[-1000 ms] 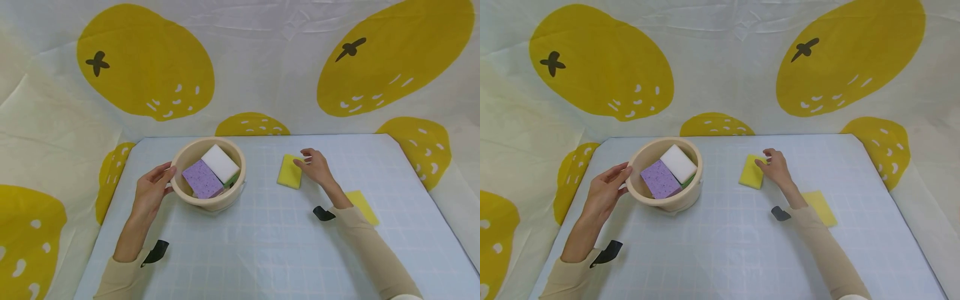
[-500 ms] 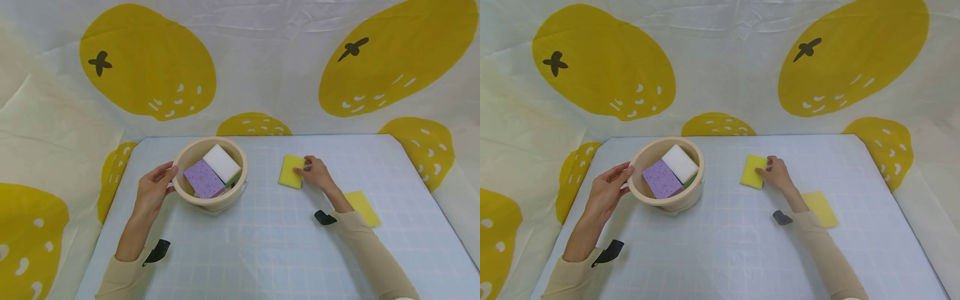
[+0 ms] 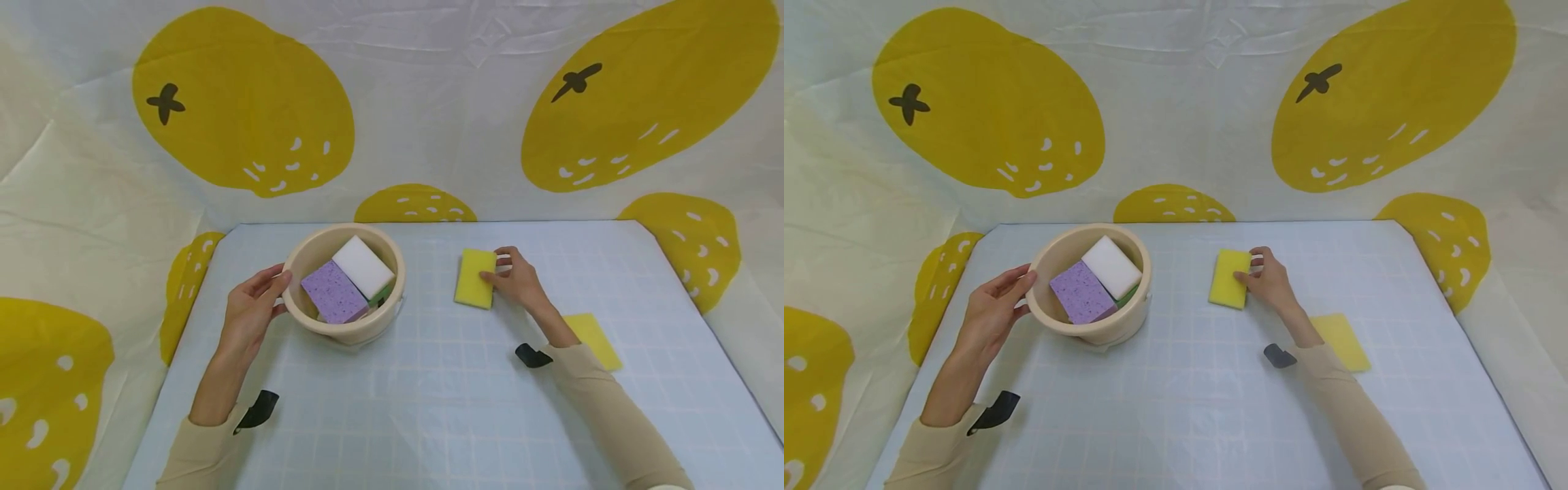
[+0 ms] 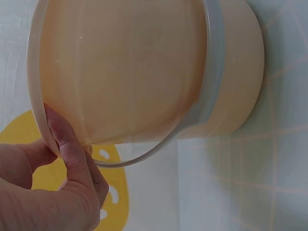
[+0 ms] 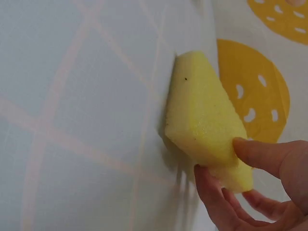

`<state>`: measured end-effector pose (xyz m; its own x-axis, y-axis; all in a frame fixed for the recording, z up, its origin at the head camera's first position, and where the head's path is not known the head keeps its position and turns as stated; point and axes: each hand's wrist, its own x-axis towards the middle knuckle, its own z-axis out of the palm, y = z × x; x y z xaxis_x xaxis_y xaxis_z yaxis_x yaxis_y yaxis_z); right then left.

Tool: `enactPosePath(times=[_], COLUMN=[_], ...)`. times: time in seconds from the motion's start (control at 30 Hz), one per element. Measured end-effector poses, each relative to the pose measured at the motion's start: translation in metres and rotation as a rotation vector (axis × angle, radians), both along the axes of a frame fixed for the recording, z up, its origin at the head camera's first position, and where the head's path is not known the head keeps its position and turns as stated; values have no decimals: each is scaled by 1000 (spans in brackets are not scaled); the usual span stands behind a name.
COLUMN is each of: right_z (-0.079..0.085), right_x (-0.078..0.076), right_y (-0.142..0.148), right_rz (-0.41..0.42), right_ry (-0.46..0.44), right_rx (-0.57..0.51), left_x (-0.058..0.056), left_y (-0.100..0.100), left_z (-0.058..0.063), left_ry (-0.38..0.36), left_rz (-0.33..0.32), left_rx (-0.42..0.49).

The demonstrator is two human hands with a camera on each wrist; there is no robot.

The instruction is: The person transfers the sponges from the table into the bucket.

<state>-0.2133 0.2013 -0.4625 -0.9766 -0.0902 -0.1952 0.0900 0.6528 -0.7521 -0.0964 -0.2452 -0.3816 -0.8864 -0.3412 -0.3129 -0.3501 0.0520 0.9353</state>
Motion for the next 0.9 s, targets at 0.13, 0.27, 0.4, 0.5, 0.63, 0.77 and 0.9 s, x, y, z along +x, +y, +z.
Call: enactPosePath(times=[0.13,0.27,0.4,0.5,0.63,0.77,0.9], right_z=[7,14,23,30,39,47,55], right_x=[2,2,1,2,3,3,3], right_y=[1,1,1,1,0,-1,-3], right_rz=[8,21,31,46,75,98,115], right_ry=[20,43,52,64,88,110,120], right_rx=[-26,-44,-32,-24,-36,-54,-62], left_x=[0,1,1,1,0,0,0], left_y=[0,-1,-1,-1,-2,-2,-3], left_z=[0,0,0,0,0,1,1], left_ry=[1,19,27,24,28,32,37], left_rz=[-4,-7,-6,-6,-14,-21,-24], left_rx=[-5,-5,-9,-9,-1,8,18])
